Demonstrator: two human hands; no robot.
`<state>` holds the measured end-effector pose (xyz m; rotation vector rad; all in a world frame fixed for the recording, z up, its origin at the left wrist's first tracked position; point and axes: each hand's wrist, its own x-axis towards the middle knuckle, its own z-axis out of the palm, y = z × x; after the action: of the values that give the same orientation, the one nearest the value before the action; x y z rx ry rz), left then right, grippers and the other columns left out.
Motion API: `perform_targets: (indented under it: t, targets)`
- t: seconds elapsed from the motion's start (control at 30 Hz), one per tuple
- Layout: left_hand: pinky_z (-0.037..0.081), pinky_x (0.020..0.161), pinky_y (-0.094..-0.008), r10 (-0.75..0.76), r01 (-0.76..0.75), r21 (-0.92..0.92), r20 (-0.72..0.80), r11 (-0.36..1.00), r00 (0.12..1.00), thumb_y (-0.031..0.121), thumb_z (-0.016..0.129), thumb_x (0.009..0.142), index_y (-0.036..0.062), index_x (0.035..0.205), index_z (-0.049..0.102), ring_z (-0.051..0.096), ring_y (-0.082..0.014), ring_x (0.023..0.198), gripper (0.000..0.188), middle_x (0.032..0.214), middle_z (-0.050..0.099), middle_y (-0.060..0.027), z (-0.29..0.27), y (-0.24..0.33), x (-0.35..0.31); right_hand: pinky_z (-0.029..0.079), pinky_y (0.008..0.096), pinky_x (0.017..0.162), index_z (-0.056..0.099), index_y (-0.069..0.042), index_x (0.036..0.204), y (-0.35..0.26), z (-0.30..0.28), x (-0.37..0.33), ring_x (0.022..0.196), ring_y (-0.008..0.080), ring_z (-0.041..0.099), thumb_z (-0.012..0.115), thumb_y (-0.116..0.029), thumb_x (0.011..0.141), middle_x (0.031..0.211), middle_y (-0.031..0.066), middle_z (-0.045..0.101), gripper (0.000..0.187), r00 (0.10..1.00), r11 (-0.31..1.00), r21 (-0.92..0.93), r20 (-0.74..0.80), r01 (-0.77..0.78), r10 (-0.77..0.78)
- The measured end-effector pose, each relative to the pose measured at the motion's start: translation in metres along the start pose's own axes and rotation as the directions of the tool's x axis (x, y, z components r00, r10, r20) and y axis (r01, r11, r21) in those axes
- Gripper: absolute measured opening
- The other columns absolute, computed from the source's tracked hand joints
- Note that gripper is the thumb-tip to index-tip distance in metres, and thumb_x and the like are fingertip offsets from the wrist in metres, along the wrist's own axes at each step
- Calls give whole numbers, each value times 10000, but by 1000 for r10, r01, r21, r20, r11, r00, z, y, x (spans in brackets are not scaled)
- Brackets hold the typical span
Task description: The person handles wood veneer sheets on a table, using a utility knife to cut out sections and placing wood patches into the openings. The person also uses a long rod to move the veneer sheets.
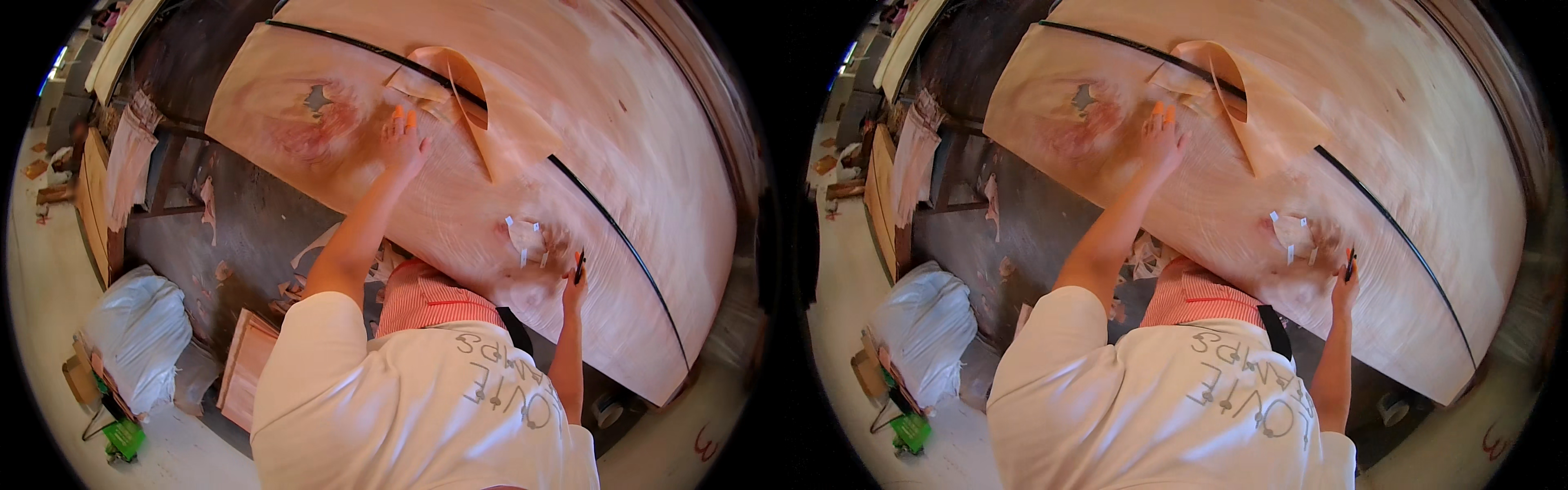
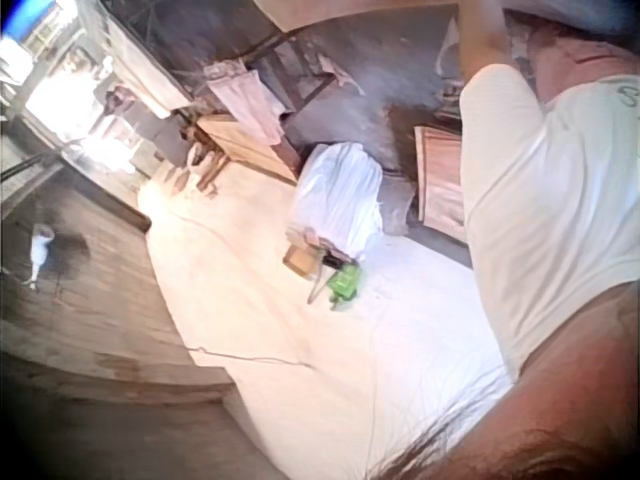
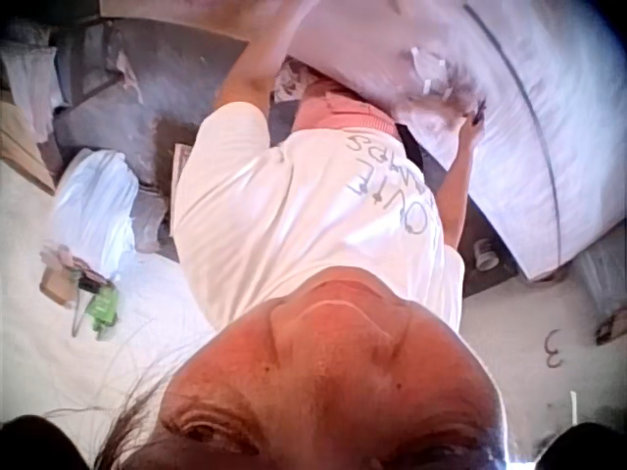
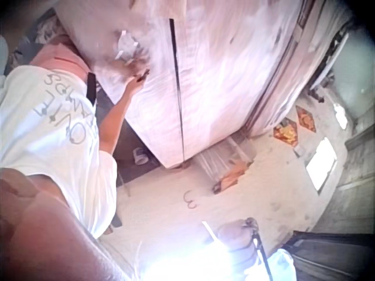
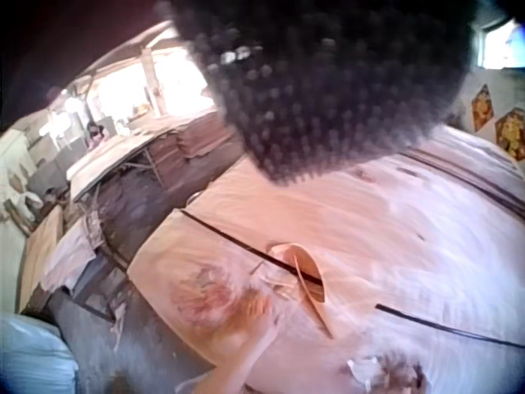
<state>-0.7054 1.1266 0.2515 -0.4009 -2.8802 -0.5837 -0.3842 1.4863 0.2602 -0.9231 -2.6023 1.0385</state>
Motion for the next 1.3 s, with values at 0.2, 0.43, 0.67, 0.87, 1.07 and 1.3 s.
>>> perform_targets:
  t: [0.2, 0.43, 0.67, 0.87, 1.07, 1.3]
  targets:
    - [293, 987, -414, 46, -47, -20, -72, 999, 996, 293, 602, 759, -1, 1244, 382, 369, -342, 1188, 608, 1280, 368, -233, 22, 7, 0, 284, 198, 445, 544, -68, 1023, -14, 18, 63, 486, 31, 349, 495, -171, 872, 666, -11, 550, 189, 995, 960, 263, 40, -100, 93]
    - [361, 933, -387, -61, -119, -513, -321, 850, 945, 333, 640, 756, -77, 1236, 343, 425, -383, 1118, 698, 1184, 440, -286, 28, 63, 54, 321, 158, 402, 395, -120, 1202, -59, 28, 135, 516, 41, 437, 475, -236, 899, 921, 43, 624, 334, 944, 812, 483, 173, -329, 280]
    - [476, 638, -319, -246, 592, -667, 545, 453, 802, 325, 668, 719, -54, 1025, 537, 609, -235, 697, 505, 797, 617, -144, 37, 121, 100, 316, 185, 379, 504, -189, 1103, -52, 37, 181, 468, 77, 426, 469, -247, 904, 766, 35, 573, 210, 855, 668, 535, 310, -518, 416]
    - [389, 481, -220, -134, 381, -895, 358, 234, 924, 234, 653, 757, -8, 823, 617, 508, -74, 552, 253, 614, 554, 1, 16, 113, 65, 313, 184, 371, 531, -199, 1052, -60, 49, 176, 438, 69, 395, 468, -247, 905, 750, 37, 583, 167, 848, 661, 534, 295, -528, 439]
    - [417, 621, -186, -85, 439, -897, 434, 56, 897, 167, 617, 810, -2, 917, 626, 534, -55, 702, 200, 774, 596, 14, -21, 84, 15, 281, 180, 358, 535, -138, 1025, -57, 52, 141, 416, 67, 389, 470, -244, 900, 771, 82, 644, 177, 896, 650, 650, 113, -393, 429]
    - [433, 725, -201, -179, 344, -935, 354, -82, 918, 108, 640, 792, 19, 971, 616, 559, -74, 784, 201, 885, 609, -7, -90, 16, -32, 283, 172, 371, 524, -144, 1038, -66, 58, 20, 475, 56, 446, 465, -213, 902, 784, 56, 628, 164, 867, 551, 721, 140, -420, 478]
